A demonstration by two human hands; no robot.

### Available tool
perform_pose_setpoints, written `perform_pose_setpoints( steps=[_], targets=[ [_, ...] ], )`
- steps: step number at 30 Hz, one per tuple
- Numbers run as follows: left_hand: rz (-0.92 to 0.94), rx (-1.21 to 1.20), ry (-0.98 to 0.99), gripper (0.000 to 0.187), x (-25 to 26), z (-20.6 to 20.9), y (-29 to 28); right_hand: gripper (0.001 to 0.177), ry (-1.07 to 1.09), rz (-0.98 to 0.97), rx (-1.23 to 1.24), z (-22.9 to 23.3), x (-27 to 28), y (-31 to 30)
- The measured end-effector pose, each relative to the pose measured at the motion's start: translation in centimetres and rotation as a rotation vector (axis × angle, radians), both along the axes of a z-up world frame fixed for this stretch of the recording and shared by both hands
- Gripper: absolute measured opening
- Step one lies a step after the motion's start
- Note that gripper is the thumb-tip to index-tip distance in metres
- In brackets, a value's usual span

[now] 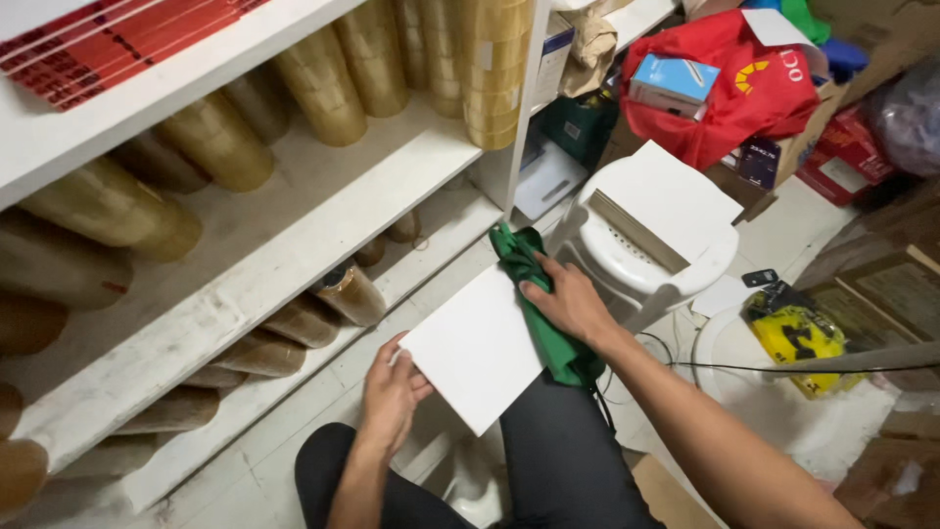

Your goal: The person wipes a yellow notepad and white notepads with a green cloth before placing them on a shelf.

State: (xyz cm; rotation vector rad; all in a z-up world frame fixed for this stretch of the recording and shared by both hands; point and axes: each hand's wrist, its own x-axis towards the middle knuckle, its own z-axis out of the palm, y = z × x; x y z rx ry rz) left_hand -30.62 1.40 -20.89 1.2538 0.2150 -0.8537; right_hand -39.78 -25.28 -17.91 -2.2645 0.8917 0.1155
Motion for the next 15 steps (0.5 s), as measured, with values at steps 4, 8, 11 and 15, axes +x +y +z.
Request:
perform_pose_setpoints(
  steps=[4, 8, 11, 15],
  targets=[
    [-0.053, 0.035, 0.024, 0.044, 0.0, 0.1, 1.5, 0.072, 0.008, -0.002, -0.112, 0.0, -1.4, 3.1],
    [-0.081, 0.040, -0.008, 0.048, -0.1, 0.4, 1.0, 0.046, -0.236, 0.321, -0.073, 2.8, -1.9, 8.2],
    [-0.104, 0.093, -0.085, 0.061, 0.1, -0.5, 0.9, 0.069, -0.169, 0.576, -0.247, -0.4, -1.3, 7.6],
    [-0.222, 0.168, -0.196, 0.053, -0.6, -0.3, 2.9, 0.074, 0.000, 0.225, -0.144, -0.2, 0.6, 2.9]
  ],
)
